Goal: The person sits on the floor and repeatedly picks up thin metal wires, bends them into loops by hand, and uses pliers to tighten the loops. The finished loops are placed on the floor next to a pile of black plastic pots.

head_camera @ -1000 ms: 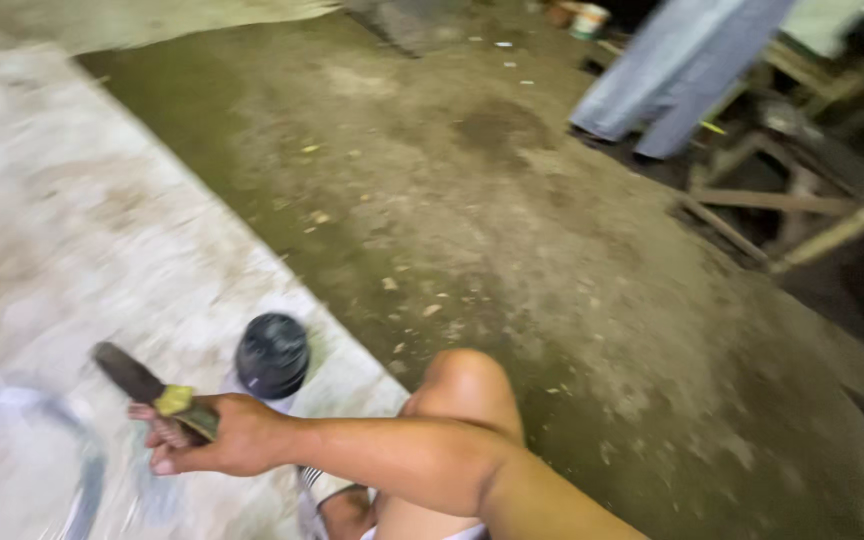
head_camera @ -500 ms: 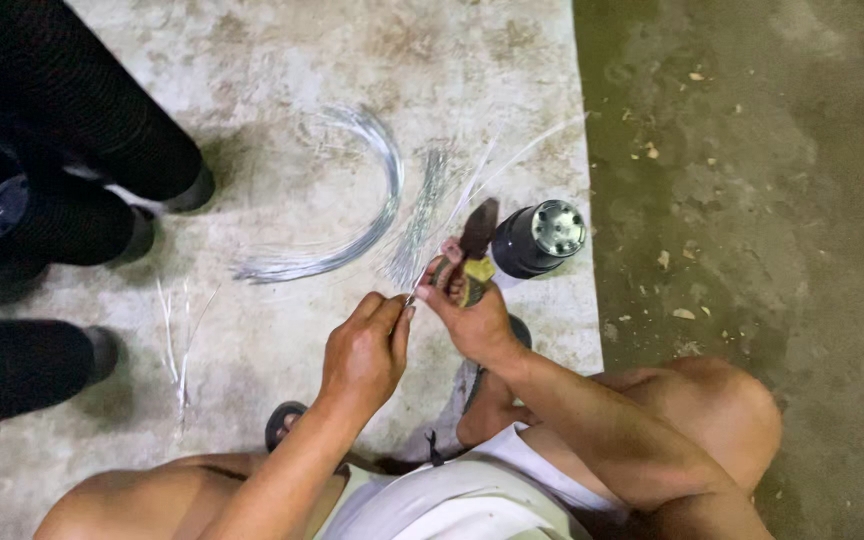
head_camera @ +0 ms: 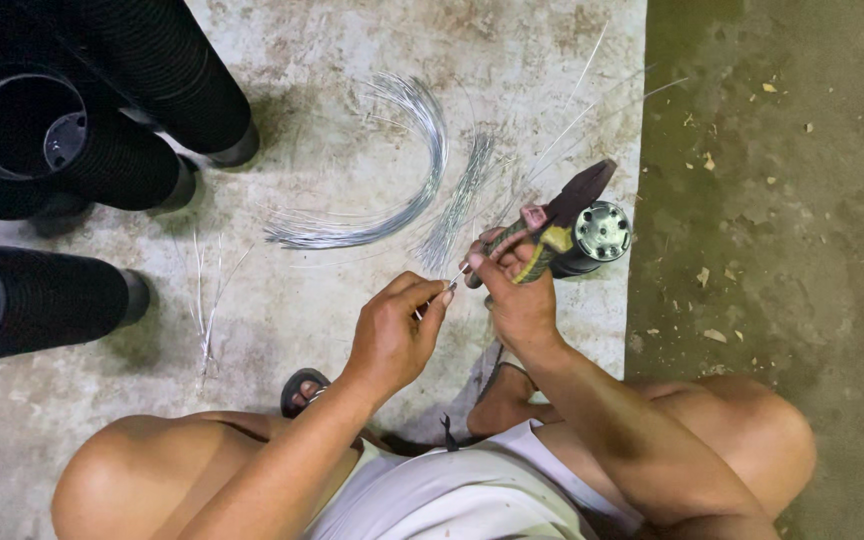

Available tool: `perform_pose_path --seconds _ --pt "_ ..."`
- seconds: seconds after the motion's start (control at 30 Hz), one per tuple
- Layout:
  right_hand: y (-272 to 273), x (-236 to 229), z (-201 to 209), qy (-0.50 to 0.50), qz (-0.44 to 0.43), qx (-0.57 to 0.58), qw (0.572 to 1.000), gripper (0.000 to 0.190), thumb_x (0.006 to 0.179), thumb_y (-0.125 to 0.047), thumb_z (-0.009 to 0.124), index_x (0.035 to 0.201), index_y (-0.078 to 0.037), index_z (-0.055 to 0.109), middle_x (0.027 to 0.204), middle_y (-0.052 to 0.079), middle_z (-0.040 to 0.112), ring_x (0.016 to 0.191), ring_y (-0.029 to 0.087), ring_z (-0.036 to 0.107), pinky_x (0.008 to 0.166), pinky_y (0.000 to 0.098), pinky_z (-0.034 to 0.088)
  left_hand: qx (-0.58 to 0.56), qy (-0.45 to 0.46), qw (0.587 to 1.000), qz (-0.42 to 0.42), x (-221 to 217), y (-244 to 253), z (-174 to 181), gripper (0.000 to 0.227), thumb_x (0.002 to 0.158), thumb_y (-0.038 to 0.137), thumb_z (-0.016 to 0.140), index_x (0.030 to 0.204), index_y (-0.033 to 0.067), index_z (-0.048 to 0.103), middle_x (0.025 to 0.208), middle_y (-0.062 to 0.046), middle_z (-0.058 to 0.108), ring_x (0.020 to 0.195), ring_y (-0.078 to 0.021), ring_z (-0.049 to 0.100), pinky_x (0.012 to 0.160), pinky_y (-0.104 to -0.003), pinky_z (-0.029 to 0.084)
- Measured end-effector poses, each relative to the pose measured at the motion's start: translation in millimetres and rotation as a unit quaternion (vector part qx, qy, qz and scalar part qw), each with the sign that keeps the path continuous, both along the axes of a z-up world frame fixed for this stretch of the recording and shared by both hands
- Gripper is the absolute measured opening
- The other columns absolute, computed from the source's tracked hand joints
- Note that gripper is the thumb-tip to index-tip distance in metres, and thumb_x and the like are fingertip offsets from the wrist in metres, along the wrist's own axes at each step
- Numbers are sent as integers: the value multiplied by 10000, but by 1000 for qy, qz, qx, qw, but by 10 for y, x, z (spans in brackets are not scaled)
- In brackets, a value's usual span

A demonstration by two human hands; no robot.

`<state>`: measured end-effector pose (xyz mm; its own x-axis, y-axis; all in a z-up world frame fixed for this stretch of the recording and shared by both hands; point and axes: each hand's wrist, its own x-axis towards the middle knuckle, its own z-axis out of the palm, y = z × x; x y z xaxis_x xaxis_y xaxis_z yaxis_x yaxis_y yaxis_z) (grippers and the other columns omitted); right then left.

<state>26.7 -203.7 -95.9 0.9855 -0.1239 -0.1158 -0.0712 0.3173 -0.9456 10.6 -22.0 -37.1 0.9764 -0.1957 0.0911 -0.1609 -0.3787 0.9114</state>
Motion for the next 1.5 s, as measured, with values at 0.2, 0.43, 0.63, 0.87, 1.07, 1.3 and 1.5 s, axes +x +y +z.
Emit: perform_pose_path --seconds 0.2,0.43,0.63,0.87,1.07,1.3,1.5 --pt "-144 1 296 8 86 -94 992 267 958 -45 646 1210 -27 561 1015 68 683 928 153 683 816 302 576 -17 -58 998 28 -1 33 162 155 956 89 675 1075 19 745 851 -126 687 693 -283 672 611 -365 520" --pt "-146 -288 775 102 174 -380 902 195 945 -144 674 1055 3 608 961 78 796 868 113 763 771 313 598 29 -143 984 102 133 322 367 150 945 72 702 1082 30 745 810 -102 677 651 -260 668 590 -352 518" --pt "-87 -326 871 26 247 -488 837 293 912 -176 658 1183 -88 724 990 100 733 799 260 693 735 362 550 65 -217 968 103 163 453 427 170 910 48 720 1079 29 735 809 -92 659 664 -254 661 597 -356 517" --pt "-79 -312 800 -31 264 -454 850 182 918 -159 681 1008 -2 695 999 117 715 844 292 712 737 367 553 104 -241 963 65 165 491 438 145 920 55 726 1063 30 724 818 -85 641 729 -263 658 632 -368 528" --pt "-75 -316 821 -10 265 -476 839 169 921 -165 683 986 -10 692 932 114 691 784 299 692 700 375 538 137 -241 960 45 168 501 440 149 904 68 736 1045 22 727 803 -90 619 721 -269 652 617 -379 522" --pt "-94 -309 880 -5 263 -522 811 166 902 -164 702 1018 -47 690 891 114 669 776 330 677 681 398 528 138 -225 965 -12 202 575 431 109 918 69 681 1010 12 670 869 -114 644 795 -318 669 673 -423 536" --pt "-164 -312 929 -39 266 -549 792 200 821 -105 749 1006 -62 687 924 106 687 811 343 692 680 406 547 87 -95 991 -28 156 554 437 111 989 106 615 943 7 637 738 -143 632 679 -348 632 598 -424 490"
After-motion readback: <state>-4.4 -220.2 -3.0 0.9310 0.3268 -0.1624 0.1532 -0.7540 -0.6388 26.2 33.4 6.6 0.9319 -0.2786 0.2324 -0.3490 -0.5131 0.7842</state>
